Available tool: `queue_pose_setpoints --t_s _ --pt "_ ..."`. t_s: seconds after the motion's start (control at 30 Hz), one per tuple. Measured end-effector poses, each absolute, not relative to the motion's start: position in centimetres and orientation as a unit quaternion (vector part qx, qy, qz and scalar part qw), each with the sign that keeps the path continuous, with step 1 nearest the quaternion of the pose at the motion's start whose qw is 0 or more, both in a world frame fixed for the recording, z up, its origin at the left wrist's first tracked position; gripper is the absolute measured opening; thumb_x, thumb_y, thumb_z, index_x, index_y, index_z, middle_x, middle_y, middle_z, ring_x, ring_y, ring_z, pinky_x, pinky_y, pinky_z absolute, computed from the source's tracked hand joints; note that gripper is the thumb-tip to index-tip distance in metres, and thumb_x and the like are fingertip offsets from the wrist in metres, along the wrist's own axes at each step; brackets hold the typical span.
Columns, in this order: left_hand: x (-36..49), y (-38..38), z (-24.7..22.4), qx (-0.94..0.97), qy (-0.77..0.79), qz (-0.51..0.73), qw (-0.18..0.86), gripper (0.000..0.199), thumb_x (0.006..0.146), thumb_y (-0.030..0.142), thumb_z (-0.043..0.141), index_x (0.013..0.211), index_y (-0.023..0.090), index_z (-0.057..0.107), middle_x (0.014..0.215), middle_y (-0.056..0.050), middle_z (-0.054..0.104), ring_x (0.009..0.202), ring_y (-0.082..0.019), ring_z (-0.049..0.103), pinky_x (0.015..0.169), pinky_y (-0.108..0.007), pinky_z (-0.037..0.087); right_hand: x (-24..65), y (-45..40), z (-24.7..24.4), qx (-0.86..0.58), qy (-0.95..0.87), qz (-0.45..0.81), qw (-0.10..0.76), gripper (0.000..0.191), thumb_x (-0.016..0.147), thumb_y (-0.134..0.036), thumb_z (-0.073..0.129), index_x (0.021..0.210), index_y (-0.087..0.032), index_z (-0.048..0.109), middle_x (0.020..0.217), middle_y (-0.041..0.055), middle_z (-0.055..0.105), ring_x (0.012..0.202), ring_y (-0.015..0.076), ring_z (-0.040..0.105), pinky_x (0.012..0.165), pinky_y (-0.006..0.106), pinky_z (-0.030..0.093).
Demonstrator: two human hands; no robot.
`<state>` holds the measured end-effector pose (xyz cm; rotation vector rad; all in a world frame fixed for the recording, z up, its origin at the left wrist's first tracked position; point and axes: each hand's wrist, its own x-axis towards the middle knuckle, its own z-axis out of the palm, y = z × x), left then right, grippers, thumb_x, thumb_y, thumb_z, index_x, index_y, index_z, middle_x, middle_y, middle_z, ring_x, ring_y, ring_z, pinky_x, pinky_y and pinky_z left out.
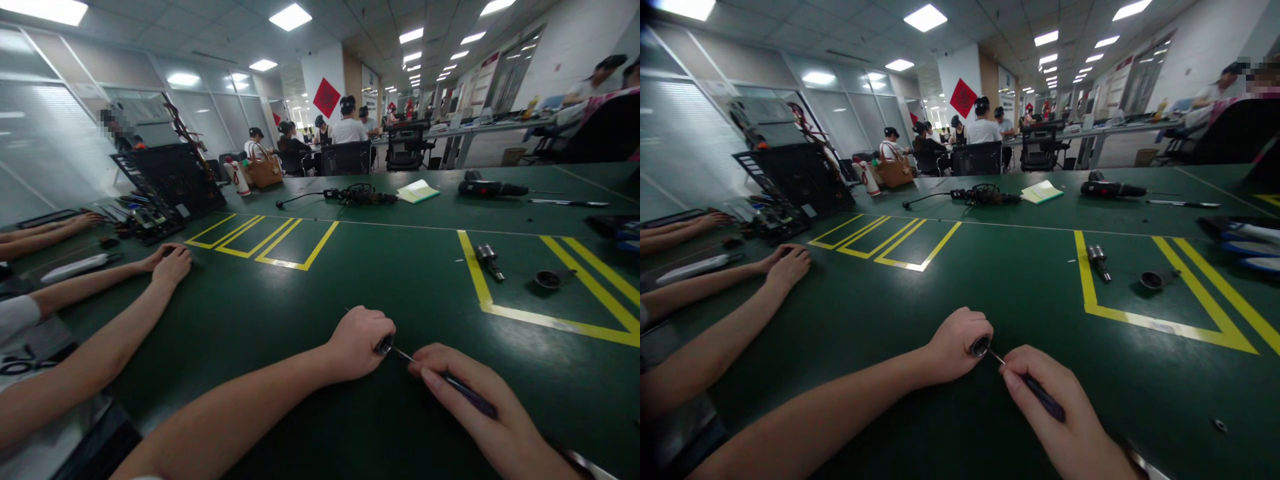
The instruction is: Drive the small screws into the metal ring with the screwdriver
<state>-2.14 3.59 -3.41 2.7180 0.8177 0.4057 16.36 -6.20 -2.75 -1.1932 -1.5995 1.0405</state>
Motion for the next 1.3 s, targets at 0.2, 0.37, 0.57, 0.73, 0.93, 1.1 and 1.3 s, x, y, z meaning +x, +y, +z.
queue_pose_setpoints --t_s 0.2,0.37,0.57,0.73,0.93,1.1,1.3 --pt "-2.4 3.6 -3.3 0.935 0.266 0.180 0.152 0.006 0.076 0.013 0.052 0.072 0.016 0.049 0.069 0.001 0.055 0.065 -0.012 0.048 0.063 -0.025 0.034 16.9 -5.1 -3.0 -0.462 -0.532 0.541 0.459 0.022 0.086 -0.039 0.055 0.079 -0.023 0.070 0.084 0.0035 0.069 0.081 0.0213 0.062 0.073 0.032 0.047" --pt "-2.4 3.9 -3.6 0.927 0.266 0.184 0.188 0.005 0.075 0.013 0.054 0.074 0.016 0.051 0.071 0.001 0.055 0.066 -0.012 0.049 0.065 -0.024 0.036 16.8 -5.0 -2.8 -0.456 -0.465 0.588 0.479 0.021 0.083 -0.038 0.059 0.079 -0.021 0.072 0.083 0.0052 0.070 0.081 0.0217 0.062 0.073 0.033 0.046" --pt "-2.4 3.9 -3.6 0.922 0.275 0.175 0.211 0.003 0.077 0.015 0.055 0.077 0.016 0.052 0.074 0.000 0.058 0.069 -0.012 0.052 0.068 -0.025 0.039 16.8 -5.2 -2.8 -0.468 -0.493 0.558 0.476 0.023 0.084 -0.041 0.057 0.080 -0.023 0.071 0.085 0.0050 0.070 0.081 0.0224 0.063 0.073 0.034 0.047" --pt "-2.2 3.6 -3.5 0.930 0.294 0.154 0.156 0.005 0.078 0.014 0.052 0.074 0.016 0.052 0.072 0.000 0.057 0.067 -0.013 0.051 0.066 -0.026 0.037 16.7 -5.9 -2.8 -0.481 -0.599 0.464 0.442 0.021 0.086 -0.039 0.055 0.079 -0.025 0.069 0.085 0.0034 0.068 0.084 0.0222 0.063 0.074 0.031 0.046" --pt "-2.2 3.6 -3.7 0.935 0.279 0.167 0.143 0.006 0.074 0.011 0.053 0.073 0.017 0.051 0.070 0.000 0.056 0.066 -0.013 0.050 0.063 -0.026 0.034 16.7 -5.4 -2.8 -0.474 -0.547 0.526 0.447 0.021 0.085 -0.038 0.057 0.077 -0.024 0.070 0.083 0.0035 0.069 0.081 0.0217 0.062 0.073 0.032 0.046" --pt "-2.2 3.9 -3.7 0.924 0.270 0.180 0.202 0.004 0.075 0.013 0.054 0.074 0.016 0.051 0.072 0.000 0.057 0.067 -0.012 0.052 0.067 -0.024 0.038 17.0 -4.8 -2.6 -0.456 -0.435 0.614 0.475 0.021 0.082 -0.036 0.059 0.077 -0.021 0.072 0.081 0.0055 0.069 0.080 0.0217 0.061 0.072 0.033 0.046" --pt "-2.2 3.8 -3.5 0.926 0.288 0.163 0.181 0.004 0.076 0.014 0.054 0.074 0.016 0.052 0.072 0.000 0.057 0.066 -0.012 0.052 0.065 -0.025 0.037 16.9 -4.8 -2.7 -0.448 -0.405 0.633 0.484 0.020 0.080 -0.036 0.062 0.074 -0.020 0.073 0.079 0.0054 0.069 0.078 0.0210 0.060 0.072 0.033 0.045"
